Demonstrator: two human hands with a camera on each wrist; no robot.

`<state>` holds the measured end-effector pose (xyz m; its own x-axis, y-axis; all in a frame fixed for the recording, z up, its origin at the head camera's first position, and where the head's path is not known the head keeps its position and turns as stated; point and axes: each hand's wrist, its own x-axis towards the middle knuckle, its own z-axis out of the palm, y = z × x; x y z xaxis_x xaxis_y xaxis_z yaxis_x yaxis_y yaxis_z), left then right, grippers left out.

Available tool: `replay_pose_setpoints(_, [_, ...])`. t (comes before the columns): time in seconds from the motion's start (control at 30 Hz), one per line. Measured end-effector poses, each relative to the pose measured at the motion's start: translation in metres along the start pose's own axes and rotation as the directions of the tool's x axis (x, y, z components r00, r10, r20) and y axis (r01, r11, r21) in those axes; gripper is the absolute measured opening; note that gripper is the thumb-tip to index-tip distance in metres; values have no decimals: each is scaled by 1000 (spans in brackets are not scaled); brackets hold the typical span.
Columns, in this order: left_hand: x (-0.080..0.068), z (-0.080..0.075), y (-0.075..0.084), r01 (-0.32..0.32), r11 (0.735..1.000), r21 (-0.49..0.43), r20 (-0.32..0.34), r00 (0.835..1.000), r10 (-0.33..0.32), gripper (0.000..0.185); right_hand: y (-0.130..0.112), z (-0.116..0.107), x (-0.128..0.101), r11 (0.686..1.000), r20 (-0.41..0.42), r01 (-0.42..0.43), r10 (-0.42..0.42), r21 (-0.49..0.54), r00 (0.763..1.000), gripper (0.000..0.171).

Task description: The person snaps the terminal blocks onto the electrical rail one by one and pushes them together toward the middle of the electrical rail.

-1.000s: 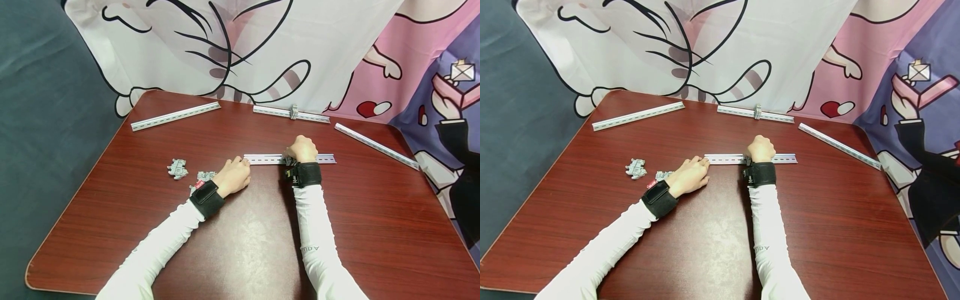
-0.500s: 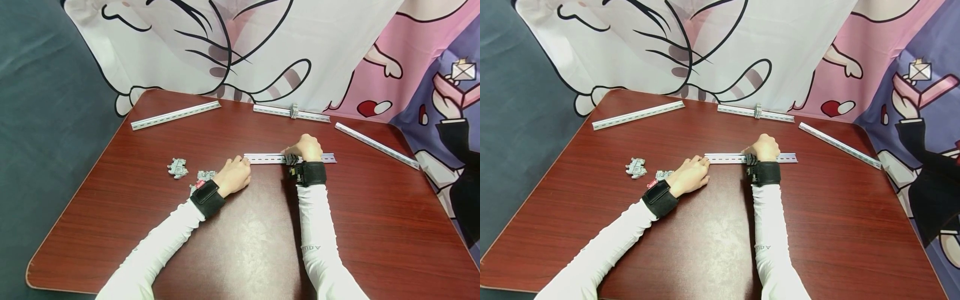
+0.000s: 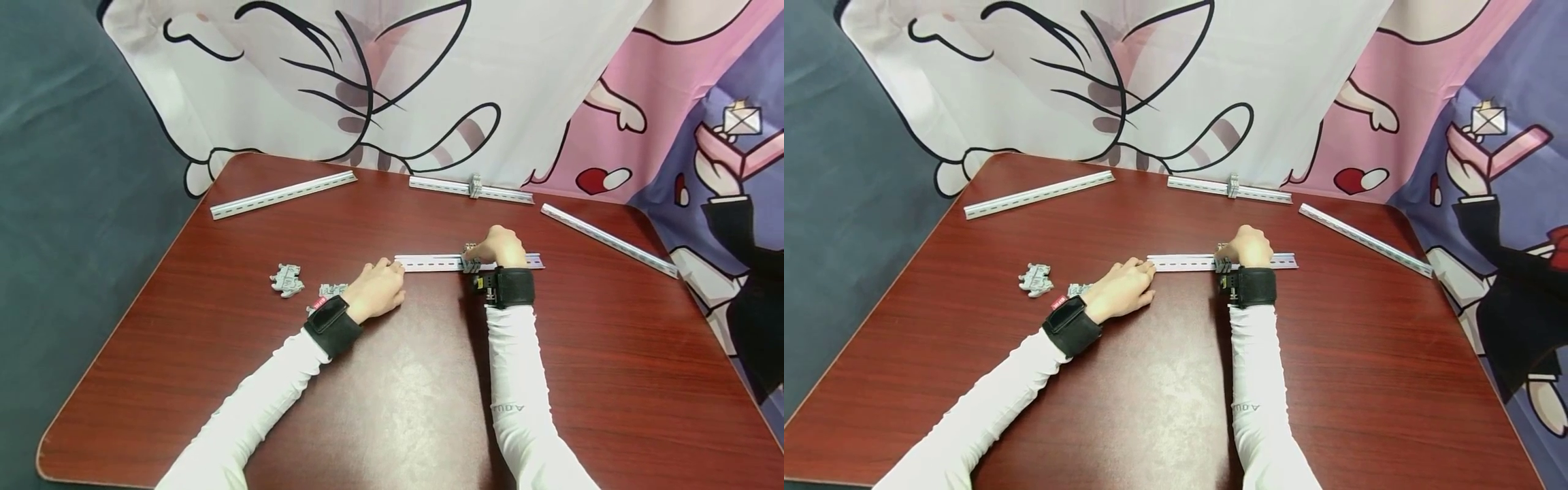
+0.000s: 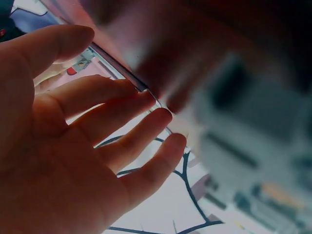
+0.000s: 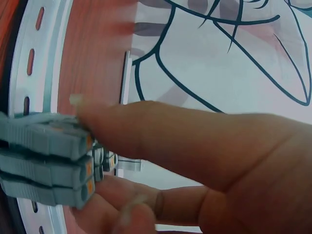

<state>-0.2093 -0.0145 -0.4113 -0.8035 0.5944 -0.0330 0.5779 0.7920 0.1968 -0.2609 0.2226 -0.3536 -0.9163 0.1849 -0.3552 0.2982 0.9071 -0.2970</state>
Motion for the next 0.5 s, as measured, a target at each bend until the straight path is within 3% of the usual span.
replay_pose_setpoints(0.2, [-1,-11,-12,11,998,-57,80,997,-7,41,-2,1,2,999,0,-49,49,20,999,60])
replay_pose_setpoints(0.33, [-3,-21,-19,8,997,-77,81,997,-2,32,-2,2,3,998,-27,-54,55,21,998,56])
replay_pose_setpoints(0.5, [-15,-26,-25,23,989,-147,124,992,-5,33,-1,7,1,999,-53,-42,43,22,998,63])
